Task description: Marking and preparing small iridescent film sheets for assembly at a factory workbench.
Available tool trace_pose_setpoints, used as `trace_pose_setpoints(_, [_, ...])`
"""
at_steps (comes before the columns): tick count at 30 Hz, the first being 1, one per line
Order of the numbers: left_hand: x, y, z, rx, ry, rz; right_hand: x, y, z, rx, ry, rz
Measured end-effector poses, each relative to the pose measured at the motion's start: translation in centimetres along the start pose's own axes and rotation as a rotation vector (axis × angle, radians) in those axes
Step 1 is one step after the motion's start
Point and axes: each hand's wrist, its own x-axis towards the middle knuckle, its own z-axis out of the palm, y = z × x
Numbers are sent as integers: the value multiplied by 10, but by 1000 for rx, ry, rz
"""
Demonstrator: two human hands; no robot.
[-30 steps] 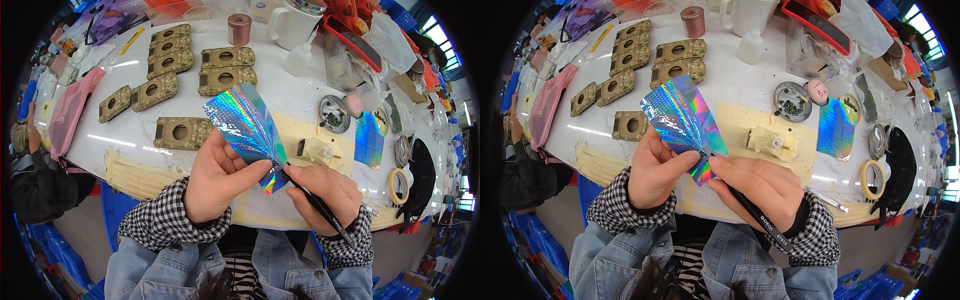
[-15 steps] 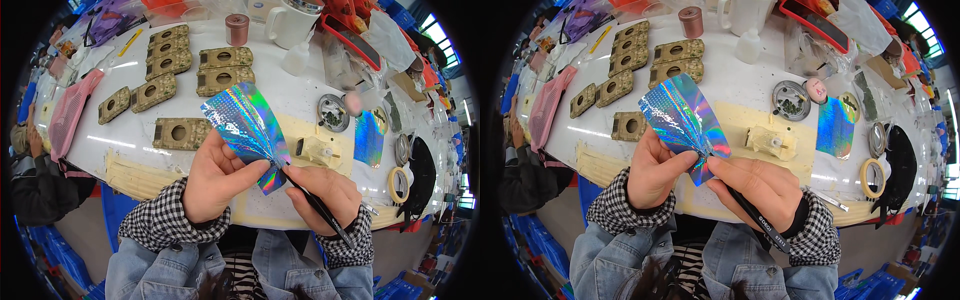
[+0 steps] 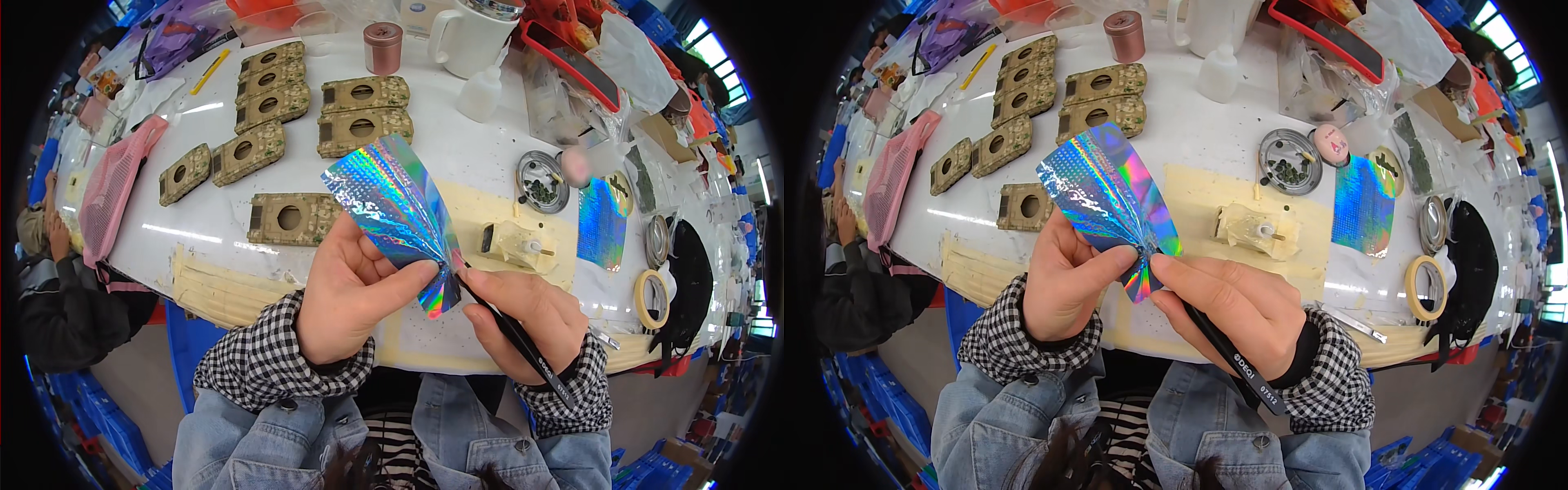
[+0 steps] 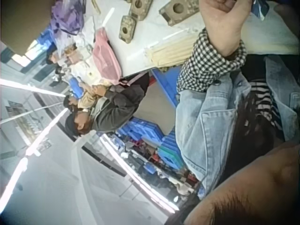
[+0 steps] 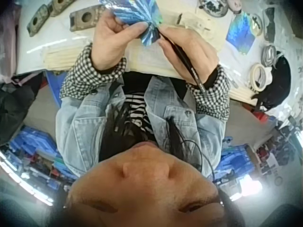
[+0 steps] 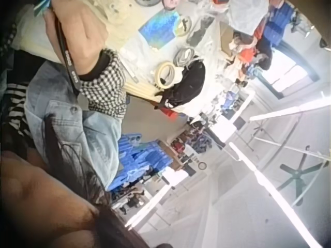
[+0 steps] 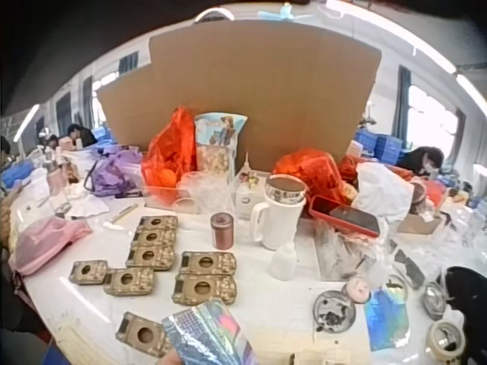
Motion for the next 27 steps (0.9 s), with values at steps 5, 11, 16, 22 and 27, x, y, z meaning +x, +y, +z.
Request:
trace_pose_setpoints(5, [0, -1, 1, -18, 6, 21, -1, 0, 0, 5, -20, 26])
trace_pose_setpoints(11, [0, 0, 1, -16, -25, 30, 0, 1, 1, 9, 4, -5])
trace_pose_setpoints(16, [0, 2, 2, -10, -32, 23, 0, 1, 1, 5, 3, -4])
trace_pose_setpoints(22, [-1, -2, -2, 18, -12, 28, 1, -1, 1, 18, -2, 25])
trace_pose_setpoints(27, [-1, -2, -2, 23, -2, 5, 1, -2, 1, 31, 7, 44])
